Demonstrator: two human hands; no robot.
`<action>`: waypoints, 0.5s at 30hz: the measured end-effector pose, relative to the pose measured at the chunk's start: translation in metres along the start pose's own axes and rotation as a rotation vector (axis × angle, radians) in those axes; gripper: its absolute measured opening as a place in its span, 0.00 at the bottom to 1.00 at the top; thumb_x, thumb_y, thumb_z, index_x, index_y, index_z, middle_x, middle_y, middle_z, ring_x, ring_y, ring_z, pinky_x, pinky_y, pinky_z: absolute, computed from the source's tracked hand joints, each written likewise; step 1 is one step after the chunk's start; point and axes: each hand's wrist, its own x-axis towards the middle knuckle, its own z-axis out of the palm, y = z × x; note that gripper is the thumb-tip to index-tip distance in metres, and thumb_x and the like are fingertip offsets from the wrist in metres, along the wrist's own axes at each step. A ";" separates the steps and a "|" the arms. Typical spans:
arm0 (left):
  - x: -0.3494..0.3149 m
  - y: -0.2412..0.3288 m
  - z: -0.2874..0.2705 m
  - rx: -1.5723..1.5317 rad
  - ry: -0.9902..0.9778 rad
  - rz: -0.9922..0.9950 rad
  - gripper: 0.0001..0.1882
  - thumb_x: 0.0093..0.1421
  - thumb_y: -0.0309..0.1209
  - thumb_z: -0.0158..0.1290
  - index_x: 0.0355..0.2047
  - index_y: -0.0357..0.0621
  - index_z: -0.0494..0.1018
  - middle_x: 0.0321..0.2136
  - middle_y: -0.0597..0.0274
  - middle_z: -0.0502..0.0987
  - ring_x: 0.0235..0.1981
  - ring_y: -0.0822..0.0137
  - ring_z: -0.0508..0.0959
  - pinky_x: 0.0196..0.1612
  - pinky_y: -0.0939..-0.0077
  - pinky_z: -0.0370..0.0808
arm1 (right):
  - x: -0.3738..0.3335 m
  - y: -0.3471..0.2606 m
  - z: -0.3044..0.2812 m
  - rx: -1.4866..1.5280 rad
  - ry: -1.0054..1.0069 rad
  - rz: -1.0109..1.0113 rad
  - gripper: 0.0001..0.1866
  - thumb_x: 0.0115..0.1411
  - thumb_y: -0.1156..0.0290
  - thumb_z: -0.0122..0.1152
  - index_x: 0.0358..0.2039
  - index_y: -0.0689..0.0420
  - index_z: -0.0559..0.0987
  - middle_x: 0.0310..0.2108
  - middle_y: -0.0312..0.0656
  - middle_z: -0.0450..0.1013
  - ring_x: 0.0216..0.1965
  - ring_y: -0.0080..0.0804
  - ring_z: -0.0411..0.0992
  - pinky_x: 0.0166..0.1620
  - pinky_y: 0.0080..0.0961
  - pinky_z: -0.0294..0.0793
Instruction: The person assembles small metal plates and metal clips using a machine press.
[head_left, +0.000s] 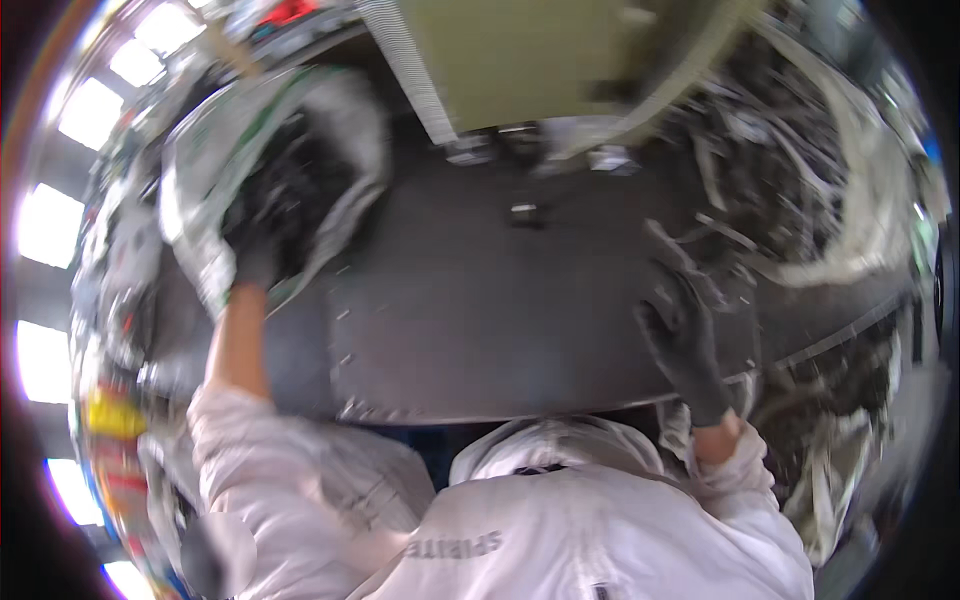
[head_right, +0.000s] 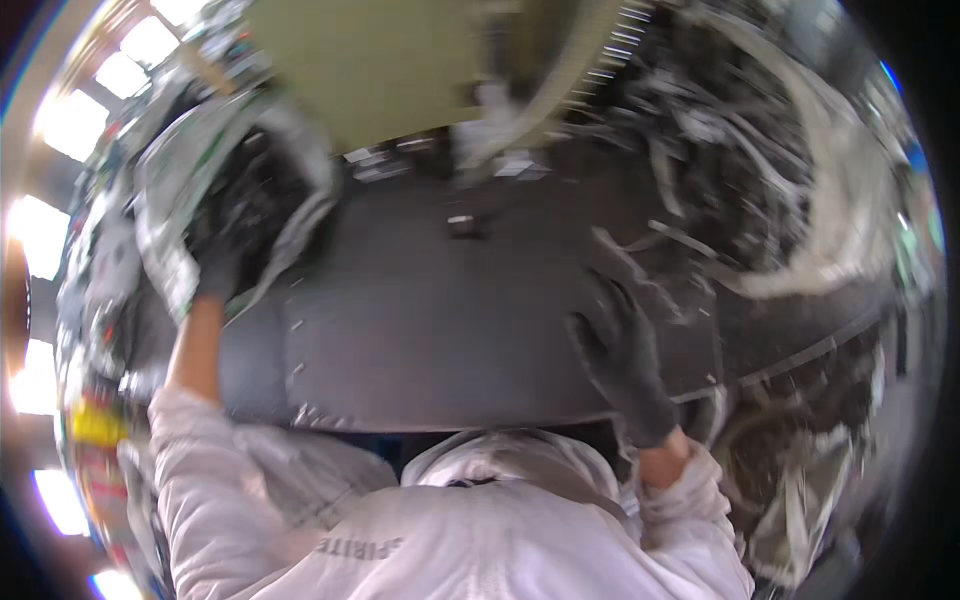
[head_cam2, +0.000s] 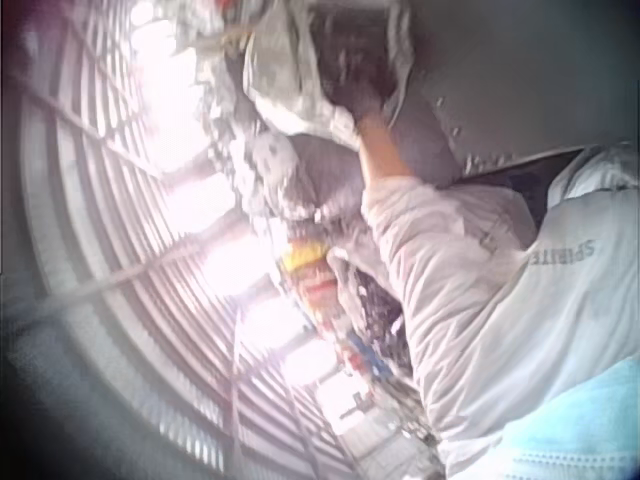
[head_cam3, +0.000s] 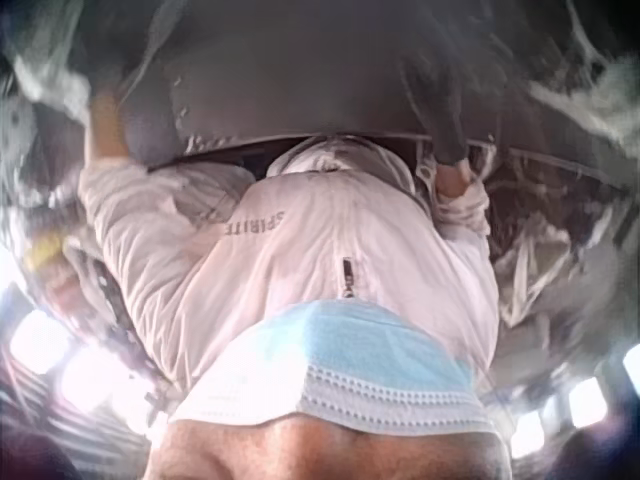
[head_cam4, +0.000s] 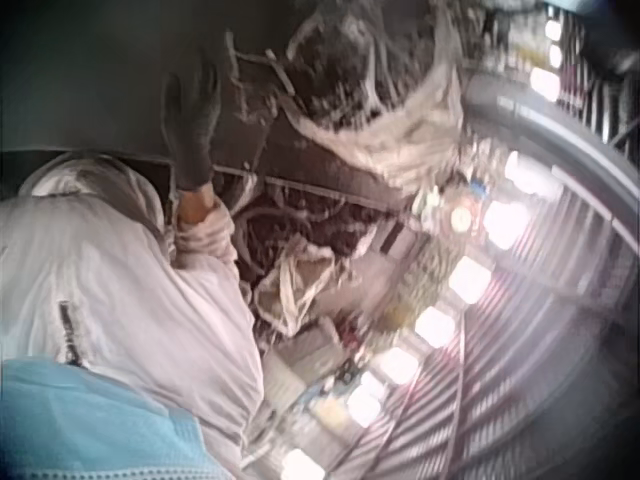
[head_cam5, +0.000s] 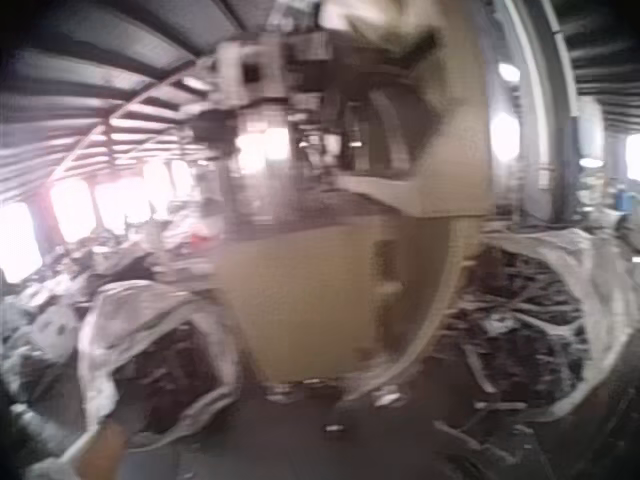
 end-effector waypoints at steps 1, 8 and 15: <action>-0.013 -0.026 0.003 0.048 -0.126 0.058 0.18 0.59 0.33 0.40 0.49 0.52 0.70 0.54 0.61 0.65 0.56 0.55 0.60 0.58 0.66 0.56 | 0.004 -0.002 -0.006 -0.315 0.141 -0.280 0.24 0.49 0.79 0.56 0.49 0.59 0.68 0.42 0.49 0.70 0.44 0.39 0.69 0.45 0.31 0.69; -0.010 -0.005 -0.009 0.041 -0.404 0.073 0.26 0.54 0.23 0.40 0.56 0.46 0.58 0.57 0.47 0.54 0.59 0.52 0.55 0.62 0.60 0.50 | 0.032 0.019 -0.034 -0.612 0.200 -0.088 0.23 0.50 0.67 0.58 0.48 0.54 0.69 0.37 0.48 0.71 0.40 0.46 0.70 0.39 0.36 0.70; 0.006 -0.003 -0.007 0.054 -0.425 -0.059 0.27 0.51 0.22 0.44 0.54 0.43 0.60 0.58 0.48 0.52 0.60 0.47 0.52 0.62 0.58 0.48 | 0.078 0.074 -0.050 -0.706 0.294 0.097 0.17 0.54 0.55 0.54 0.35 0.55 0.75 0.18 0.47 0.71 0.22 0.49 0.71 0.27 0.40 0.70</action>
